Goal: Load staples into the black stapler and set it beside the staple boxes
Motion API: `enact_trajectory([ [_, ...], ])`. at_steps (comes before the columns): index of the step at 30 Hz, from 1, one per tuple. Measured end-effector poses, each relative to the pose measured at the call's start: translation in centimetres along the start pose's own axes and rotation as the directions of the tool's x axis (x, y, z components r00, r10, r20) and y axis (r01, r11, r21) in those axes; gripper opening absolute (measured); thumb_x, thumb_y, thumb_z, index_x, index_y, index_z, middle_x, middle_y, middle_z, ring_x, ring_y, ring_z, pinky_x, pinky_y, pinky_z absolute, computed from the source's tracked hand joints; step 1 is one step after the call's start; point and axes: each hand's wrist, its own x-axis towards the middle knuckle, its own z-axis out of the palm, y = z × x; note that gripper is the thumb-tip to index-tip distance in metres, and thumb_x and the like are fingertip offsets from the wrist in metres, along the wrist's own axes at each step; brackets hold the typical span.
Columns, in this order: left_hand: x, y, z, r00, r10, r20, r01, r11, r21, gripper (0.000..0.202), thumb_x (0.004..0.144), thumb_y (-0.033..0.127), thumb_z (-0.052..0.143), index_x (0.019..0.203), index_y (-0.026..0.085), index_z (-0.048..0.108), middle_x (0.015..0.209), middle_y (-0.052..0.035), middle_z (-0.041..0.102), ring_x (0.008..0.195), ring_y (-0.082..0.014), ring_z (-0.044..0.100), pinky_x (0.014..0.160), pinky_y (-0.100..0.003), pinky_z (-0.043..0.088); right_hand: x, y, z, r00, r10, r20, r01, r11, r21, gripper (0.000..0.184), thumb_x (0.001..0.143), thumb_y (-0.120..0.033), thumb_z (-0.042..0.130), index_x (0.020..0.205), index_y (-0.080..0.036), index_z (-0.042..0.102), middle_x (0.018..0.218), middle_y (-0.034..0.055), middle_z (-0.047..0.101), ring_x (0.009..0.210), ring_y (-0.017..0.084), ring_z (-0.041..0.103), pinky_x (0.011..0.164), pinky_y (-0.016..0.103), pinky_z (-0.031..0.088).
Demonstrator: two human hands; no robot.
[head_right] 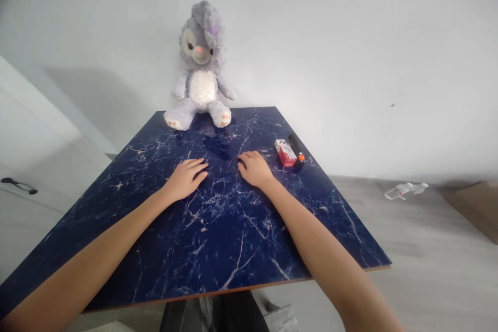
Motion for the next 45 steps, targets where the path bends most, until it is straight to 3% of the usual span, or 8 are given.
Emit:
enact_trajectory([
  [12, 0.2, 0.0, 0.1, 1.0, 0.007, 0.0, -0.007, 0.999, 0.047, 0.051, 0.103, 0.048, 0.037, 0.137, 0.021, 0.063, 0.15, -0.0095, 0.055, 0.139, -0.032, 0.046, 0.115, -0.055, 0.036, -0.8, 1.6, 0.1, 0.998, 0.003, 0.06, -0.006, 0.999, 0.05, 0.04, 0.096, -0.01, 0.045, 0.125, -0.019, 0.072, 0.136, 0.0089, 0.066, 0.129, 0.024, 0.059, 0.114, 0.04, 0.045],
  [22, 0.3, -0.3, 0.2, 1.0, 0.016, -0.018, -0.016, 1.0, 0.024, 0.049, 0.103, 0.048, 0.039, 0.136, 0.022, 0.065, 0.149, -0.0097, 0.056, 0.138, -0.0326, 0.048, 0.113, -0.058, 0.038, -0.6, 2.0, -0.5, 0.998, 0.054, 0.025, -0.058, 0.982, 0.18, 0.053, 0.083, 0.006, 0.041, 0.118, -0.018, 0.073, 0.127, 0.006, 0.072, 0.121, 0.02, 0.065, 0.111, 0.033, 0.046],
  [26, 0.4, -0.5, 0.4, 1.0, 0.02, -0.02, -0.019, 1.0, 0.02, 0.049, 0.102, 0.049, 0.04, 0.135, 0.022, 0.065, 0.149, -0.0093, 0.056, 0.138, -0.033, 0.048, 0.114, -0.058, 0.037, -0.5, 2.5, -0.6, 0.984, 0.174, -0.04, -0.153, 0.935, 0.321, 0.04, 0.094, -0.007, 0.043, 0.119, -0.02, 0.071, 0.122, 0.007, 0.073, 0.116, 0.02, 0.068, 0.108, 0.037, 0.049],
  [28, 0.4, -0.6, 0.4, 1.0, 0.019, -0.023, -0.019, 1.0, 0.02, 0.05, 0.103, 0.049, 0.039, 0.135, 0.022, 0.065, 0.149, -0.0091, 0.056, 0.138, -0.0327, 0.048, 0.114, -0.057, 0.037, -0.4, 2.8, -0.5, 0.955, 0.29, -0.066, -0.225, 0.851, 0.475, 0.033, 0.098, -0.018, 0.044, 0.12, -0.019, 0.069, 0.119, 0.0081, 0.073, 0.106, 0.019, 0.071, 0.101, 0.036, 0.054],
  [32, 0.5, -0.8, 0.4, 0.999, 0.023, -0.024, -0.023, 1.0, 0.012, 0.049, 0.102, 0.049, 0.04, 0.135, 0.023, 0.065, 0.149, -0.0088, 0.056, 0.138, -0.0324, 0.048, 0.115, -0.057, 0.037, -0.2, 2.6, -0.9, 0.865, 0.501, 0.009, -0.341, 0.575, 0.743, 0.03, 0.1, -0.031, 0.046, 0.122, -0.018, 0.061, 0.102, 0.0077, 0.074, 0.07, 0.013, 0.072, 0.068, 0.027, 0.061],
  [34, 0.5, -0.8, 0.4, 1.0, 0.023, -0.017, -0.023, 1.0, 0.012, 0.049, 0.102, 0.049, 0.04, 0.135, 0.023, 0.065, 0.149, -0.0092, 0.057, 0.138, -0.0325, 0.048, 0.115, -0.057, 0.037, -0.1, 2.3, -1.3, 0.836, 0.548, 0.041, -0.382, 0.526, 0.76, 0.031, 0.1, -0.036, 0.047, 0.121, -0.018, 0.06, 0.087, 0.004, 0.073, 0.053, 0.011, 0.065, 0.05, 0.022, 0.054],
  [38, 0.5, -0.8, 0.5, 1.0, 0.024, -0.015, -0.024, 0.999, 0.028, 0.05, 0.103, 0.05, 0.039, 0.136, 0.023, 0.065, 0.15, -0.0087, 0.056, 0.139, -0.0324, 0.048, 0.115, -0.056, 0.037, -0.2, 1.8, -2.0, 0.844, 0.537, 0.007, -0.401, 0.622, 0.672, 0.036, 0.1, -0.045, 0.047, 0.117, -0.02, 0.066, 0.058, -0.0043, 0.059, 0.037, 0.009, 0.049, 0.039, 0.019, 0.04],
  [45, 0.5, -0.7, 0.5, 1.0, 0.025, -0.018, -0.024, 0.999, 0.026, 0.049, 0.102, 0.049, 0.04, 0.135, 0.023, 0.065, 0.149, -0.0088, 0.056, 0.138, -0.0329, 0.048, 0.114, -0.057, 0.037, -0.3, 2.1, -1.5, 0.88, 0.474, -0.033, -0.354, 0.7, 0.621, 0.05, 0.101, -0.054, 0.037, 0.11, -0.019, 0.071, 0.051, -0.0047, 0.051, 0.045, 0.014, 0.051, 0.05, 0.024, 0.043],
])
